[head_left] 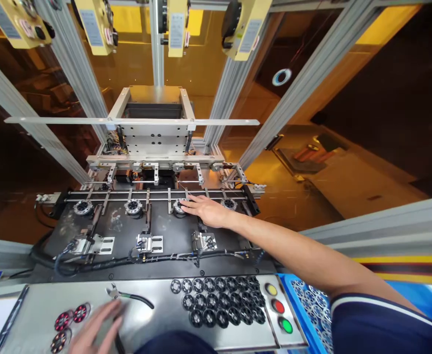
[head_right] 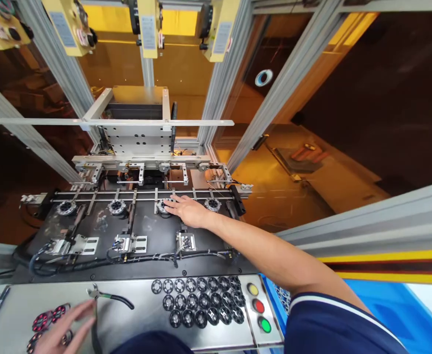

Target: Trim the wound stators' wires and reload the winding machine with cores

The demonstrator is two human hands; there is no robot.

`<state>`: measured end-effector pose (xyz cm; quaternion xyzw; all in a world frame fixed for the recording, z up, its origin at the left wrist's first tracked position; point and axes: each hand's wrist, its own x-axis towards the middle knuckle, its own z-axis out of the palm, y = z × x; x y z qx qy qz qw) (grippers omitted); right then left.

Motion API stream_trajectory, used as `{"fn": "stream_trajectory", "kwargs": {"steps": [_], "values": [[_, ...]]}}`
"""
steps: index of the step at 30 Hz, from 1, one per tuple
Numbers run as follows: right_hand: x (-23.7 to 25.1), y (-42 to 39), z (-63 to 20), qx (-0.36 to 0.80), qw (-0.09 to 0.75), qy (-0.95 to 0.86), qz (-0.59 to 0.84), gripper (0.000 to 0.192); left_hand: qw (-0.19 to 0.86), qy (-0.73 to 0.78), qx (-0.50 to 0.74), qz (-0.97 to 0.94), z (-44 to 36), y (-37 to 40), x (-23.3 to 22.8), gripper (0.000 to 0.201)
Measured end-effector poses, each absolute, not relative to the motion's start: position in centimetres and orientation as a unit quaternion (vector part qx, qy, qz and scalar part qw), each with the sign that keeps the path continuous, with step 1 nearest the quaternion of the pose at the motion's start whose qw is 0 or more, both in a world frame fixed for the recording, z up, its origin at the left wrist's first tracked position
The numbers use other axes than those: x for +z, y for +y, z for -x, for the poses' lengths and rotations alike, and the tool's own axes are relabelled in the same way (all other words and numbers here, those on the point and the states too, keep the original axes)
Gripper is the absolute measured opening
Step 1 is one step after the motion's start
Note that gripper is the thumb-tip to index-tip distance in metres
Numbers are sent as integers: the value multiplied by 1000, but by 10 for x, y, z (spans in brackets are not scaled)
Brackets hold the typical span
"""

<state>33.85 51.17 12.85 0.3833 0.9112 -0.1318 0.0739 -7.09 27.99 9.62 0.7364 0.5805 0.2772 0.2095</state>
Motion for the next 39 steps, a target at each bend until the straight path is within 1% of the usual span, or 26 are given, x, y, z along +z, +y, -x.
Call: {"fn": "stream_trajectory", "kwargs": {"steps": [2, 5, 7, 10, 13, 16, 21, 24, 28, 30, 32, 33, 35, 39], "values": [[127, 510, -338, -127, 71, 913, -381, 75, 131, 577, 293, -751, 64, 318, 121, 31], [124, 508, -337, -115, 64, 916, -380, 74, 44, 554, 192, -809, 44, 394, 149, 42], [121, 507, -336, -108, 59, 918, -377, 73, 30, 538, 150, -829, 29, 440, 151, 46], [116, 507, -337, -102, 55, 921, -372, 74, 25, 528, 91, -844, 14, 483, 136, 47], [113, 507, -338, -99, 54, 921, -373, 75, 29, 521, 42, -852, 8, 494, 119, 48], [114, 506, -337, -95, 52, 922, -373, 72, 27, 519, 12, -854, 7, 491, 112, 49], [123, 506, -323, -75, 42, 924, -372, 58, 13, 511, -15, -859, 1, 492, 121, 50], [134, 502, -318, -53, 20, 921, -385, 52, 23, 497, -18, -867, -1, 499, 132, 51], [150, 470, -334, -9, -47, 896, -442, 52, 34, 511, 14, -859, 28, 514, 155, 57], [156, 439, -348, 14, -125, 874, -469, 51, 31, 539, 32, -841, 59, 521, 165, 57], [156, 400, -361, 26, -256, 840, -478, 52, 26, 570, 38, -821, 95, 526, 172, 55], [154, 380, -366, 29, -291, 825, -484, 54, 23, 584, 37, -811, 112, 527, 173, 53], [146, 342, -373, 41, -319, 798, -510, 56, 19, 603, 29, -797, 139, 526, 172, 49], [131, 292, -378, 58, -324, 766, -553, 52, 20, 610, 0, -792, 164, 517, 157, 44]]}}
